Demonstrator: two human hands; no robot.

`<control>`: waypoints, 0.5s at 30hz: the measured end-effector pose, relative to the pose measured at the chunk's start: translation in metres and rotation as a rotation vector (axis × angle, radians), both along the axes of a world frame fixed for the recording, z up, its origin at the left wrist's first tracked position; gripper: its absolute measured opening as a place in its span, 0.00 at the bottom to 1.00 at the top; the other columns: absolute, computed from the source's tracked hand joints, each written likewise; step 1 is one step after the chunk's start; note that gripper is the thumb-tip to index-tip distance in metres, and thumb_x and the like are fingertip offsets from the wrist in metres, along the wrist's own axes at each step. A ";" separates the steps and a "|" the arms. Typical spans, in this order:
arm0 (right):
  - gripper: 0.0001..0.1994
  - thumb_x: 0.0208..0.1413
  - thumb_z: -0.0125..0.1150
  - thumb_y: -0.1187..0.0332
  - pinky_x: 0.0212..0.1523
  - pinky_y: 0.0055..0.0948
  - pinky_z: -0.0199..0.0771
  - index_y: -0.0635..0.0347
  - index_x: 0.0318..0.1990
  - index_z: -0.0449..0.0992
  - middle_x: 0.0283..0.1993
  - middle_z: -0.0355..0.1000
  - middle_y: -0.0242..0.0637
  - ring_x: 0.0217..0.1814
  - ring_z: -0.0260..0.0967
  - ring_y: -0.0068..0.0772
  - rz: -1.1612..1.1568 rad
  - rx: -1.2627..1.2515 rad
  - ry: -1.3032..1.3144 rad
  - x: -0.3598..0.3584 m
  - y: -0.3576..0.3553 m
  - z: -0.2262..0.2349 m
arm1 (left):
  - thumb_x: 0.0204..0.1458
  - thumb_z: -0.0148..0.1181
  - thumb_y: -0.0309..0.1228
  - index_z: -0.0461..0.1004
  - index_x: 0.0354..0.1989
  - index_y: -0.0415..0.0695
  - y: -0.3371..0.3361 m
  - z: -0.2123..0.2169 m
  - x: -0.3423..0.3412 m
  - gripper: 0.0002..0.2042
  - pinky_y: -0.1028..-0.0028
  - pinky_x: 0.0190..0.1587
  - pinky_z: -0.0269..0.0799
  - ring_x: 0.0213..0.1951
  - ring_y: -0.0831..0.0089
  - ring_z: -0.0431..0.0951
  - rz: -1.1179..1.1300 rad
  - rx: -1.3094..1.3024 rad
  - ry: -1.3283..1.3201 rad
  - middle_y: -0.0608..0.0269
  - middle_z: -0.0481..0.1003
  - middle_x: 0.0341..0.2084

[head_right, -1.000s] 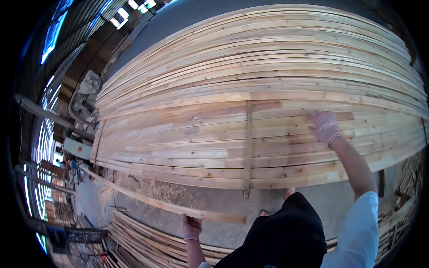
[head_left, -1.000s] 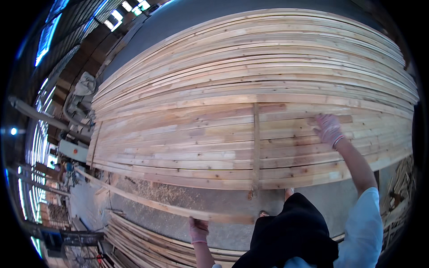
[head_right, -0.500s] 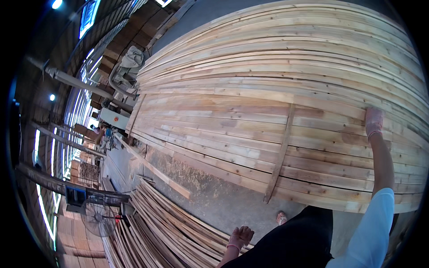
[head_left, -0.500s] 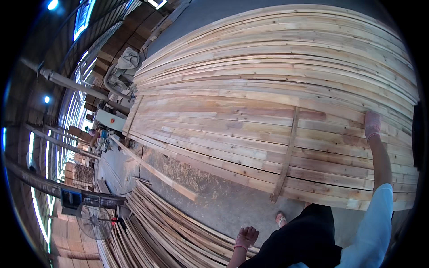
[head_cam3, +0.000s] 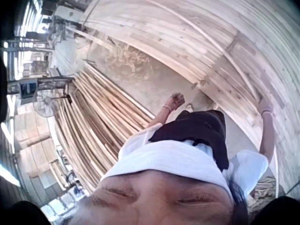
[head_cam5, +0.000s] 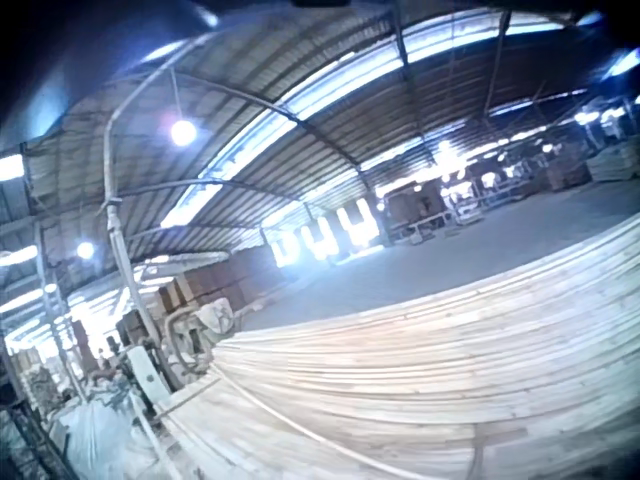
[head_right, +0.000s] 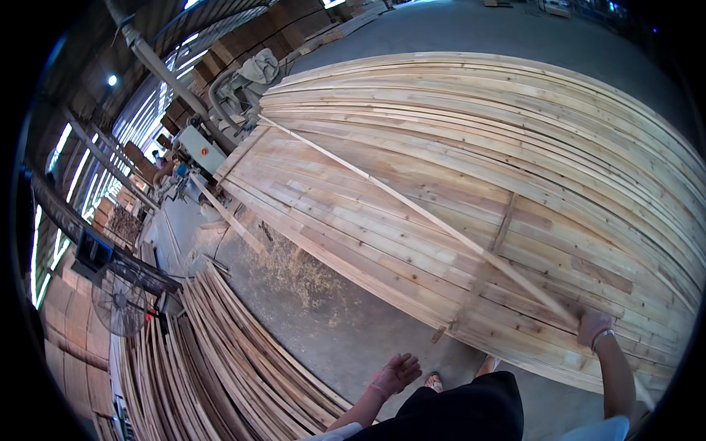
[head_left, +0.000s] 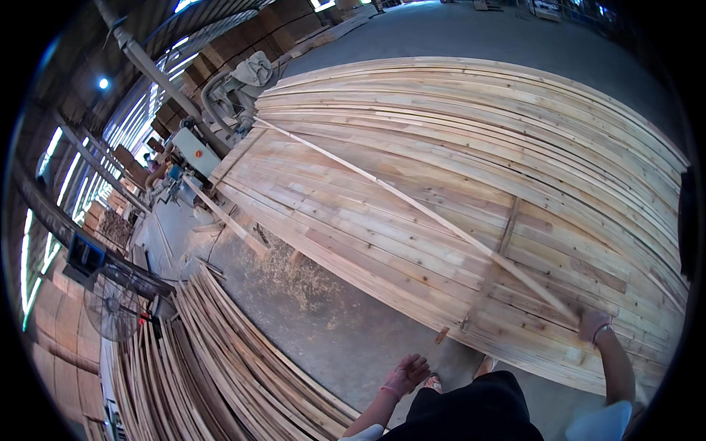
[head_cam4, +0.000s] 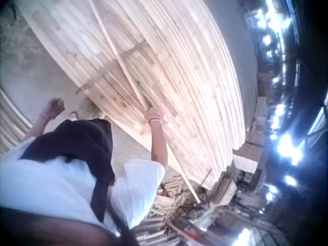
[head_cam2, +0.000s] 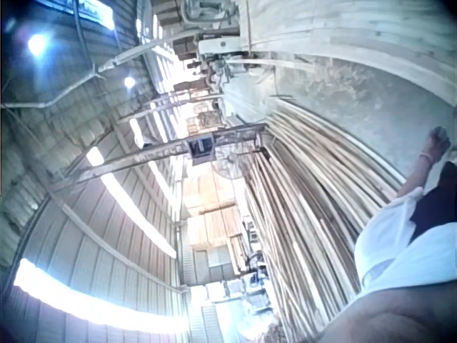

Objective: The person moves wood planks from one large stack to another, handling them one at a time by hand while wearing gloves.

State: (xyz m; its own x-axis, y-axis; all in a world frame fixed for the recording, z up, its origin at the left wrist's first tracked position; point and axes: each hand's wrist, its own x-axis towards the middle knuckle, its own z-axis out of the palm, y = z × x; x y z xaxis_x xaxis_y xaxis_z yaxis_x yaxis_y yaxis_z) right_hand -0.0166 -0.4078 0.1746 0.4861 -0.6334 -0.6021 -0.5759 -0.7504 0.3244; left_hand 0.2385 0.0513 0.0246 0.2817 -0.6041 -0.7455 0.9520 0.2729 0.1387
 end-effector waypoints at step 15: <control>0.15 0.53 0.58 0.57 0.40 0.26 0.75 0.55 0.43 0.78 0.33 0.79 0.36 0.34 0.76 0.29 -0.753 0.471 -0.647 -0.114 0.234 -0.026 | 0.59 0.46 0.46 0.69 0.40 0.46 -0.108 0.045 -0.029 0.16 0.62 0.52 0.67 0.30 0.66 0.66 0.041 -0.284 0.253 0.67 0.67 0.25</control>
